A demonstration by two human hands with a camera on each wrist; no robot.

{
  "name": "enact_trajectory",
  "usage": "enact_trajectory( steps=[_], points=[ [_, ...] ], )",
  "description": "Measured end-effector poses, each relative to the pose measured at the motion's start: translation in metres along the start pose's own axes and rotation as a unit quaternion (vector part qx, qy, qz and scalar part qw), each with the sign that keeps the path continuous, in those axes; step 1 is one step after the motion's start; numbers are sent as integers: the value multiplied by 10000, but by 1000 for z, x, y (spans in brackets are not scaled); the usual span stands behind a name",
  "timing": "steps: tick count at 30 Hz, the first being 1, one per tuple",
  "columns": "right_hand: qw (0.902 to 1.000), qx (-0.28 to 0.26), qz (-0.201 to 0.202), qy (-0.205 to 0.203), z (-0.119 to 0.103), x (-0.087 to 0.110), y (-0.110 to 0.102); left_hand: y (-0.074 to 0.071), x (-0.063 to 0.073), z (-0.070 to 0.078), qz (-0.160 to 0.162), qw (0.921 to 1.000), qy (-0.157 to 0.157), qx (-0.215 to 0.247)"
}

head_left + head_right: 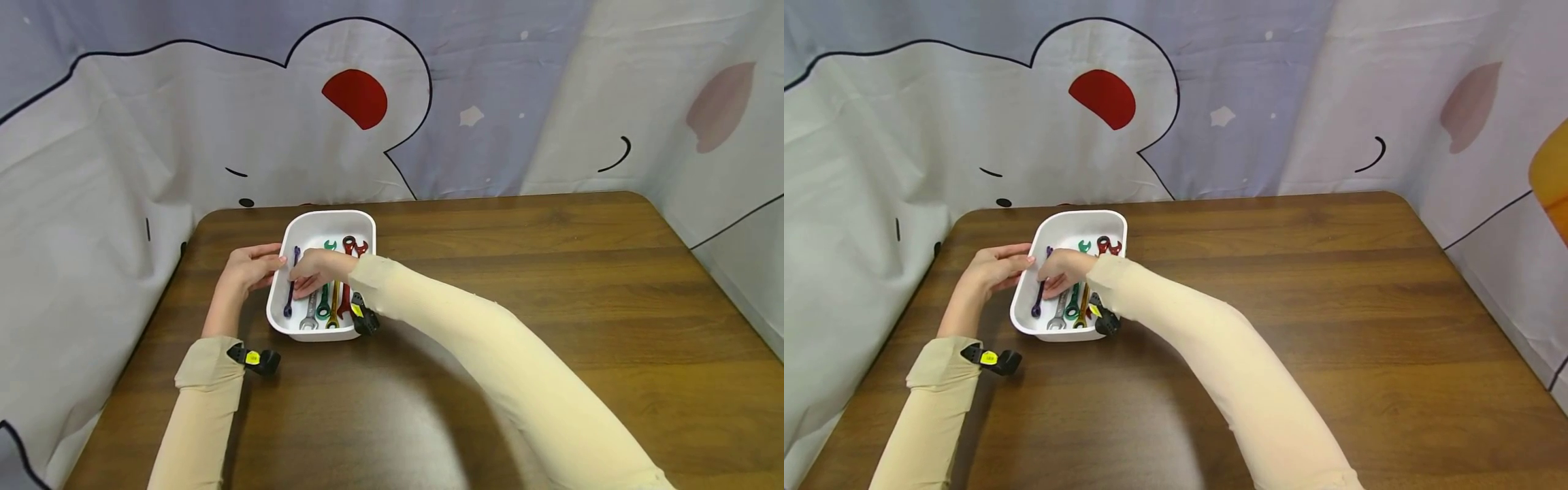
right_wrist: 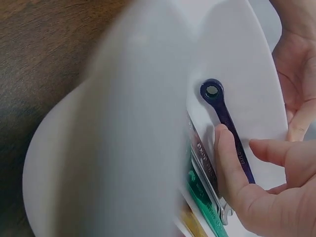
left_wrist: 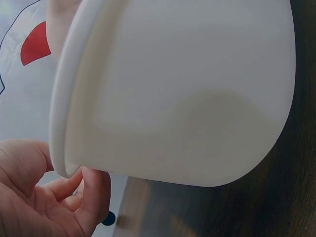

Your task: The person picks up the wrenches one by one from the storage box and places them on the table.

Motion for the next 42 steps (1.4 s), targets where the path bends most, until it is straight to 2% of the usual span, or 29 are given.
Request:
enact_trajectory(
  steps=[3,6,9,12,13,15,16,17,20,22,24,27,29,31,32,33,34,35,37,39,40,41,42],
  points=[
    [10000,-11,17,-36,0,1,1,0,0,1,-1,10000,3,33],
    [9998,-84,150,-49,1,-9,3,0,0,1,-5,10000,1,74],
    [9990,-354,270,73,6,-51,1,-1,0,0,-24,10000,22,70],
    [9973,-541,445,202,13,-104,-2,-2,0,-1,-42,10000,60,38],
    [9970,-586,439,234,14,-115,-3,-2,0,-1,-46,10000,75,47],
    [9970,-558,489,241,13,-108,-2,-3,1,-2,-55,9999,100,57],
    [9974,-513,459,214,12,-98,0,-3,0,-2,-54,9999,106,63],
    [9981,-432,391,179,11,-85,1,-3,0,-2,-53,9999,111,67],
    [9990,-242,349,134,2,-28,7,-4,0,-2,-62,9999,116,72],
    [9993,-184,305,65,0,-8,9,-4,-1,-1,-64,9999,115,70],
    [9996,-206,212,30,-1,1,9,-4,-1,-1,-72,9999,118,76],
    [9996,-204,193,-29,0,-7,8,-3,-3,-1,-63,9999,95,79],
    [9995,-268,138,15,2,-29,5,-3,-3,-1,-62,9999,96,80],
    [9994,-234,249,27,2,-38,6,-2,-3,0,-67,9999,92,78],
    [9990,-275,332,72,4,-55,5,-2,-3,-1,-71,9999,93,68],
    [9989,-298,369,62,4,-54,5,-2,-3,-1,-71,9999,98,72],
    [9985,-337,420,64,6,-64,4,-2,-3,-1,-74,9999,97,79],
    [9978,-244,607,48,4,-53,8,-2,-3,-1,-74,9999,92,94],
    [9966,-269,774,22,7,-80,9,-3,-3,-2,-84,9999,92,108],
    [9954,-268,918,19,7,-76,12,-4,-2,-2,-88,9998,92,126],
    [9951,-301,943,25,8,-91,11,-5,-2,-2,-92,9998,93,131],
    [9949,-302,965,23,9,-97,12,-6,-2,-2,-87,9998,100,136],
    [9954,-368,886,20,10,-114,10,-6,-2,-3,-81,9998,104,127]
  ],
)
Point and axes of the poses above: each hand's wrist, its own x-axis away from the middle knuckle, its own y-axis out of the palm, z = x × y, the point moved 1 cm from there along -x, towards the middle knuckle, and after that the axes turned 2 degrees about z, right-handed, at the moved point
